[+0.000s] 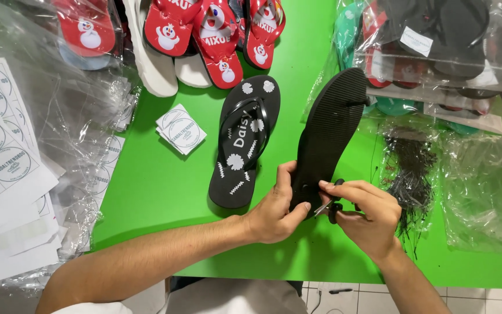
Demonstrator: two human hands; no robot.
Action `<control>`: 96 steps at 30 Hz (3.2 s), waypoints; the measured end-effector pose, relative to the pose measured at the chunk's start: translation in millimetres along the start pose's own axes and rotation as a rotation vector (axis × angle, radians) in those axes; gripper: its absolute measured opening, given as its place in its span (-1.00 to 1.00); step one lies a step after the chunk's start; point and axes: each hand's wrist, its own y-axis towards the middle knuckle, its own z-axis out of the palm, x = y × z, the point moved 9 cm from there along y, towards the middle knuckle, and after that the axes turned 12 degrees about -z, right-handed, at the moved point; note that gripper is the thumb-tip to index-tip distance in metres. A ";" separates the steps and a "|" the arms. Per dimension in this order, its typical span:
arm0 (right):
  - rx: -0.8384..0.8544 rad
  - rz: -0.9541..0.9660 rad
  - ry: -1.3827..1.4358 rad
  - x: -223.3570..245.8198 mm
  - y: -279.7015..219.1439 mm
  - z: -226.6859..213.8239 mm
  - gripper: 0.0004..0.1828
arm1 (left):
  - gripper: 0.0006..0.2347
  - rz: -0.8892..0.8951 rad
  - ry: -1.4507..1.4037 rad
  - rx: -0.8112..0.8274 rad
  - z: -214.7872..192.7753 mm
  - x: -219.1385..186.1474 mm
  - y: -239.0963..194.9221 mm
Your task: Trimming excess plastic from flip-flop soles and inserting straps to complete the assembly.
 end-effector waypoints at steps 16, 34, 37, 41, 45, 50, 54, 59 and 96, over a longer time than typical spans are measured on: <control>-0.020 -0.314 -0.027 13.1 -0.9 -0.5 -0.92 | -0.52 0.090 0.025 -0.148 -11.7 26.9 2.2; -0.305 -0.027 0.174 -12.7 -8.7 -17.8 -0.63 | -0.51 0.067 -0.210 -0.135 -30.0 44.9 10.3; -0.240 -0.121 0.197 -2.9 -8.0 -10.0 -0.62 | -0.52 0.059 -0.217 -0.146 -30.7 43.9 10.2; -0.272 -0.129 0.251 1.1 -9.3 -9.7 -0.71 | -0.55 0.032 -0.231 -0.162 -31.7 41.4 10.6; -0.334 -0.071 0.141 -5.4 -11.2 -20.1 -0.67 | -0.58 0.030 -0.237 -0.138 -27.6 29.6 11.7; -0.276 -0.087 0.121 -4.7 -4.5 -14.2 -0.69 | -0.56 0.025 -0.217 -0.128 -25.0 34.3 10.7; -0.223 -0.053 0.250 -4.8 1.2 -13.5 -0.69 | -0.59 0.006 -0.238 -0.153 -28.6 21.4 8.7; -0.181 0.110 0.316 -17.8 -9.8 -13.0 -0.72 | -0.61 -0.083 -0.335 -0.221 -32.1 17.5 13.3; 0.163 0.581 0.092 -39.1 -44.5 14.8 -0.65 | -0.60 -0.201 -0.351 -0.421 -41.4 28.1 14.8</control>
